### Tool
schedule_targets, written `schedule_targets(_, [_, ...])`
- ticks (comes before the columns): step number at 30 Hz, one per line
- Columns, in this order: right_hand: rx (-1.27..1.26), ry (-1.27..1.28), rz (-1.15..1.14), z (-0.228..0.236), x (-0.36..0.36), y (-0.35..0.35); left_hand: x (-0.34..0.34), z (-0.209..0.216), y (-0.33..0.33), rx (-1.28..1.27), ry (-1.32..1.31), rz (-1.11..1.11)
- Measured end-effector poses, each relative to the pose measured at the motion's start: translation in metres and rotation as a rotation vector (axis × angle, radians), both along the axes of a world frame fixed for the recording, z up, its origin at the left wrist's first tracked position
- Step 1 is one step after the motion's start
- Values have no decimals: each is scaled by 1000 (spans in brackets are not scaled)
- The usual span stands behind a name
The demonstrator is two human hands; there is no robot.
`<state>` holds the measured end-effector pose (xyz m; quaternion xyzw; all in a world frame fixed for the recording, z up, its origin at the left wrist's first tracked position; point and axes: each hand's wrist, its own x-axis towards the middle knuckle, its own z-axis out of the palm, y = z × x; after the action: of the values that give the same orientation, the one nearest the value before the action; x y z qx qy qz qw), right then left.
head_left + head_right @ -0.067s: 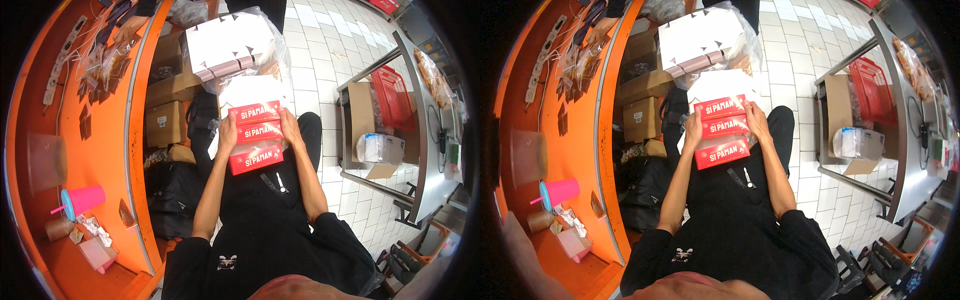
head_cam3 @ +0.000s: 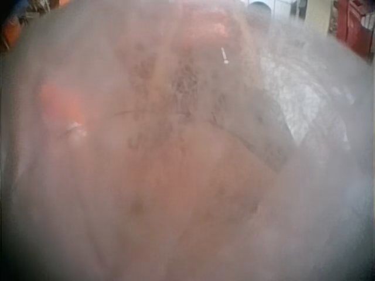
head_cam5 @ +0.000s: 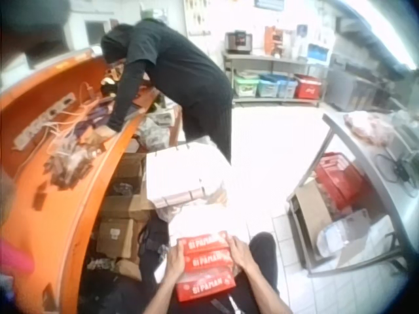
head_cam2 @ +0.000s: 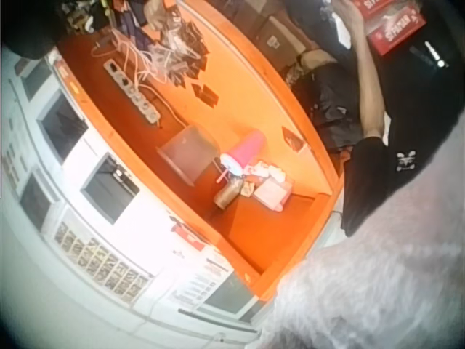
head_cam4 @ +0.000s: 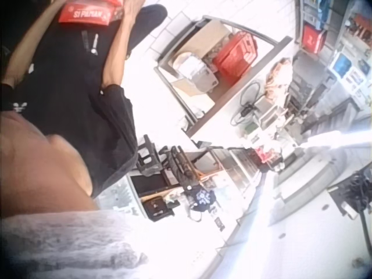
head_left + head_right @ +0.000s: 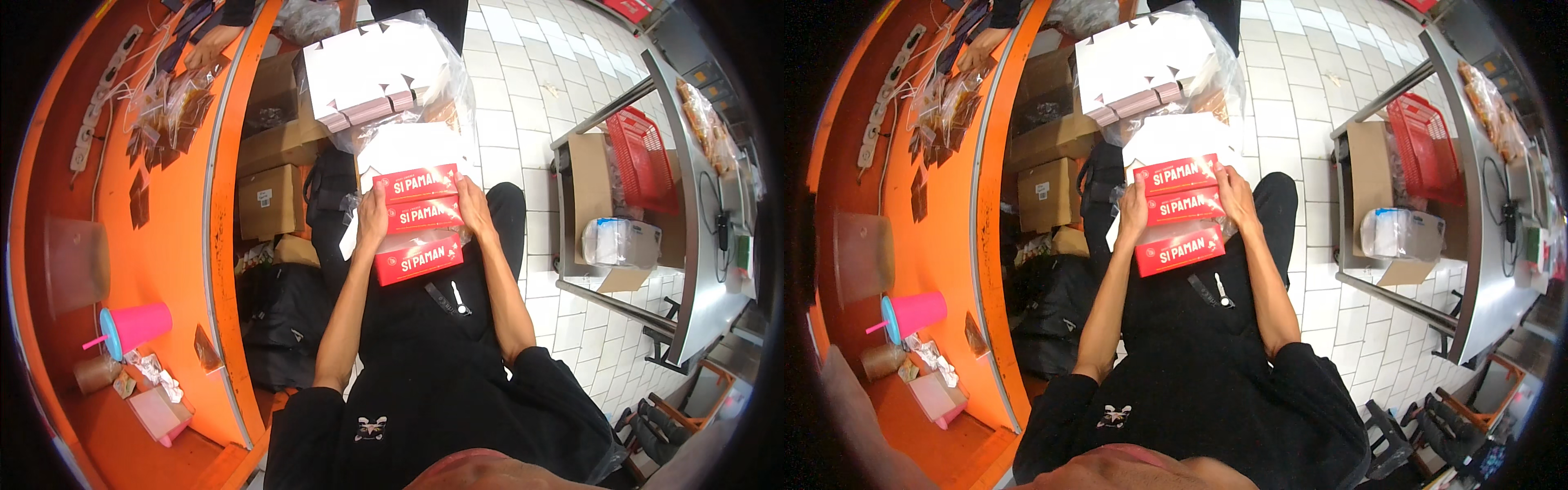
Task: The person assembles red and white cardboard boxes by folding the flaps and tucking them into slots. They repeatedly pick up flat-packed boxes, fold them into shape, and stack the finished boxes on their lap.
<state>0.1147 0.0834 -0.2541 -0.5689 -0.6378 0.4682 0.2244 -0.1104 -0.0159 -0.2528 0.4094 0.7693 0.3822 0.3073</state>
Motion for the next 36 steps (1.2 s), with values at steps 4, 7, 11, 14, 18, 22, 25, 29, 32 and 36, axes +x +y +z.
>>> schedule_targets(4, [-16, -45, 40, 7, 2, 1, 1, -9, 0, 30, -50, 38])
schedule_targets(7, [-19, -99, 111, 4, 6, 5, -2, -15, 0, 10, -53, 18])
schedule_targets(11, [-29, -157, 210, 9, 11, 11, -4, -15, -2, -8, -42, -4])
schedule_targets(14, [-25, -169, 229, 2, 13, 16, -8, -18, -4, 35, 6, -35])
schedule_targets(18, [-209, -99, 231, -12, 28, 28, -24, -1, -9, -50, -592, -101])
schedule_targets(22, [-410, 184, 231, 8, 32, 29, -35, 13, -15, -66, -711, -109])
schedule_targets(25, [-418, 221, 248, -1, 36, 33, -49, -4, -16, -55, -765, -172])
schedule_targets(29, [-402, 226, 248, -11, 42, 36, -48, 2, -15, -31, -807, -222])
schedule_targets(32, [-432, 256, 262, -14, 44, 37, -51, -2, -15, -69, -832, -211])
schedule_targets(36, [-471, 307, 270, -26, 47, 40, -55, -10, -10, -100, -861, -203])
